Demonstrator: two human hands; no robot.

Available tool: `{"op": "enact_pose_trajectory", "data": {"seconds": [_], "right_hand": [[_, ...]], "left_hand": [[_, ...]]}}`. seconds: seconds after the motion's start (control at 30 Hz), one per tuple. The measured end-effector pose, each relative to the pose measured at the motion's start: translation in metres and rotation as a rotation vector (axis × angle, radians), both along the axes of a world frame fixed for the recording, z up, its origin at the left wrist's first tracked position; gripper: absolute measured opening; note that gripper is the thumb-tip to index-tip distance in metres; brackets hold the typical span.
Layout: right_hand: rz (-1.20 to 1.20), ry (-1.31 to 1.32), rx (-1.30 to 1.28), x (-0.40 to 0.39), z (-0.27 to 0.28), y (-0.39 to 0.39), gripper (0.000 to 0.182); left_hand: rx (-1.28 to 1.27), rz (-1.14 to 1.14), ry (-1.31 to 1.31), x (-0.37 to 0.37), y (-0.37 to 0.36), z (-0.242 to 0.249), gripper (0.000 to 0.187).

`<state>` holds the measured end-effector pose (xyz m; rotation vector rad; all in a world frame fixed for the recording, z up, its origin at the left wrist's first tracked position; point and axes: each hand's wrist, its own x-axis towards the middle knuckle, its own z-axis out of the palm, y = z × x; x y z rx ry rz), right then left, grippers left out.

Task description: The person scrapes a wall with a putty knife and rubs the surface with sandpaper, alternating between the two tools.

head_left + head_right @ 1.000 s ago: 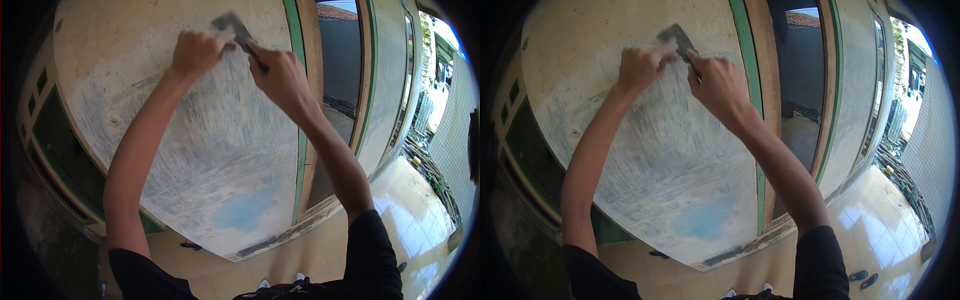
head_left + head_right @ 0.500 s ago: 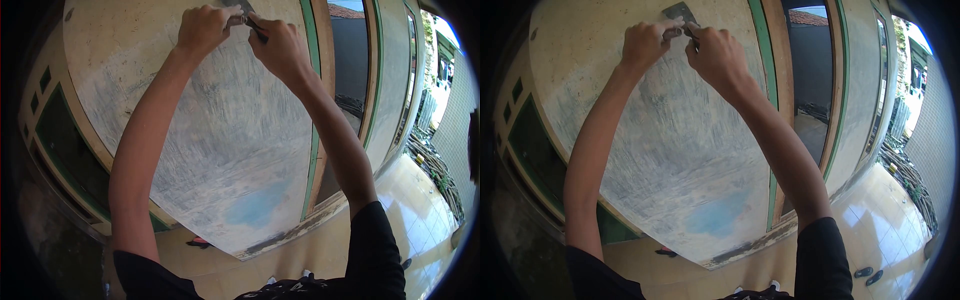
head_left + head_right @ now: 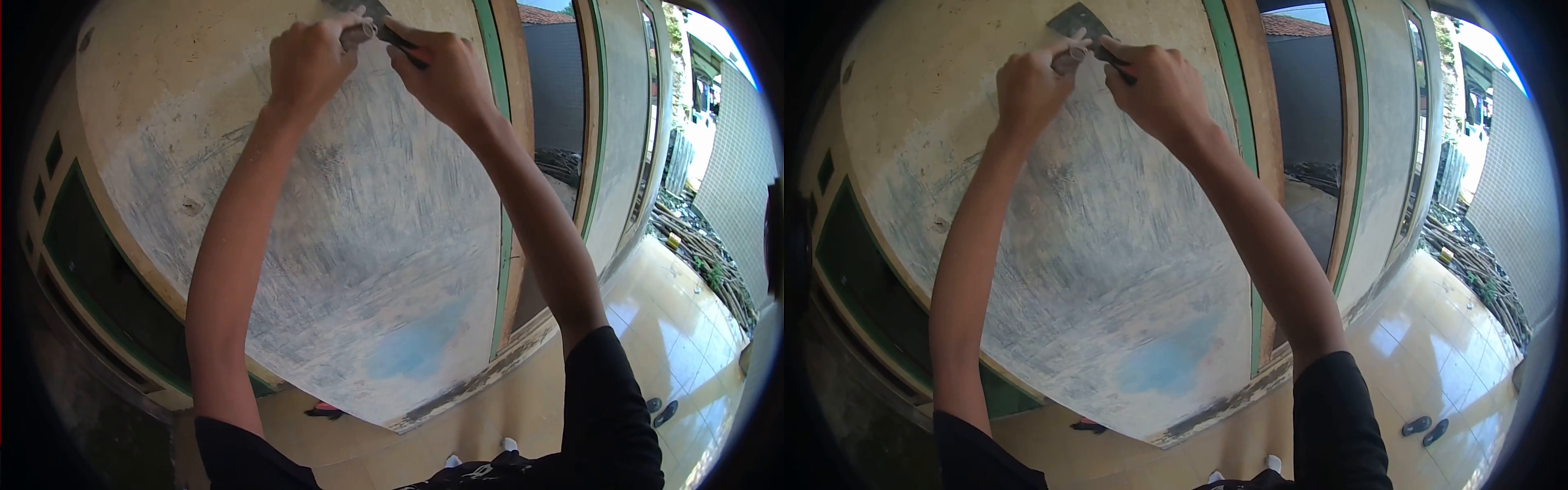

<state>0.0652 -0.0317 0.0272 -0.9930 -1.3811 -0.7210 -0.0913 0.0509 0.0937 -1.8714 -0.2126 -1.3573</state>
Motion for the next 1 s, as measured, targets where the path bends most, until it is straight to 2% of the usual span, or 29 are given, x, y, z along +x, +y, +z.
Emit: {"op": "enact_pose_trajectory", "data": {"seconds": [0.07,0.13,0.17,0.23,0.27,0.33,0.37,0.4,0.43,0.47,0.5,0.53,0.6,0.63,0.67,0.73,0.77,0.8,0.83,0.9,1.0], "right_hand": [[0.001,-0.019,0.043,0.009,-0.001,-0.001,0.04],[0.062,0.008,0.001,0.014,-0.025,-0.013,0.041],[0.05,0.075,-0.149,0.018,-0.042,-0.027,0.04],[0.128,0.18,-0.266,0.029,-0.087,-0.046,0.042],[0.147,0.225,-0.303,0.04,-0.125,-0.051,0.045],[0.132,0.271,-0.352,0.066,-0.19,-0.049,0.051],[0.162,0.28,-0.271,0.07,-0.213,-0.051,0.051],[0.196,0.366,-0.374,0.075,-0.23,-0.059,0.05],[0.238,0.457,-0.482,0.08,-0.247,-0.066,0.05],[0.259,0.467,-0.486,0.086,-0.264,-0.071,0.05],[0.337,0.55,-0.478,0.091,-0.279,-0.073,0.049],[0.412,0.633,-0.47,0.093,-0.293,-0.075,0.048],[0.447,0.622,-0.422,0.095,-0.312,-0.076,0.048],[0.472,0.603,-0.376,0.097,-0.316,-0.077,0.047],[0.477,0.598,-0.386,0.098,-0.316,-0.081,0.047],[0.518,0.751,-0.52,0.098,-0.311,-0.09,0.048],[0.438,0.704,-0.51,0.101,-0.315,-0.091,0.041],[0.444,0.687,-0.515,0.107,-0.319,-0.092,0.041],[0.483,0.736,-0.56,0.114,-0.325,-0.095,0.033],[0.644,0.887,-0.578,0.121,-0.325,-0.1,0.019],[0.777,0.945,-0.45,0.123,-0.314,-0.103,0.019]], "left_hand": [[0.006,0.032,-0.076,0.008,0.002,0.001,0.027],[0.047,-0.102,-0.028,0.01,-0.007,-0.014,0.015],[0.055,-0.104,-0.031,0.01,-0.013,-0.023,0.015],[-0.186,0.017,0.137,0.006,-0.035,-0.052,0.013],[-0.183,0.023,0.129,0.003,-0.04,-0.062,0.013],[-0.27,-0.138,0.071,0.003,-0.05,-0.078,0.014],[-0.363,-0.077,0.054,0.0,-0.052,-0.077,0.019],[-0.366,-0.07,0.05,-0.005,-0.048,-0.075,0.019],[-0.493,-0.122,0.018,-0.015,-0.044,-0.074,0.022],[-0.615,-0.166,-0.008,-0.026,-0.04,-0.071,0.025],[-0.615,-0.145,0.001,-0.034,-0.033,-0.069,0.025],[-0.554,-0.154,-0.073,-0.04,-0.025,-0.07,0.028],[-0.49,-0.165,-0.151,-0.044,-0.018,-0.063,0.031],[-0.351,-0.086,-0.171,-0.043,-0.018,-0.054,0.033],[-0.216,-0.004,-0.191,-0.042,-0.017,-0.046,0.036],[-0.213,0.052,-0.229,-0.034,-0.008,-0.032,0.036],[-0.152,0.107,-0.293,-0.026,-0.002,-0.025,0.033],[-0.086,0.162,-0.359,-0.019,0.002,-0.018,0.03],[-0.084,0.174,-0.371,-0.012,0.004,-0.014,0.03],[0.098,0.211,-0.382,0.007,0.006,-0.012,0.026],[0.099,0.142,-0.373,0.062,0.002,-0.022,0.02]]}}
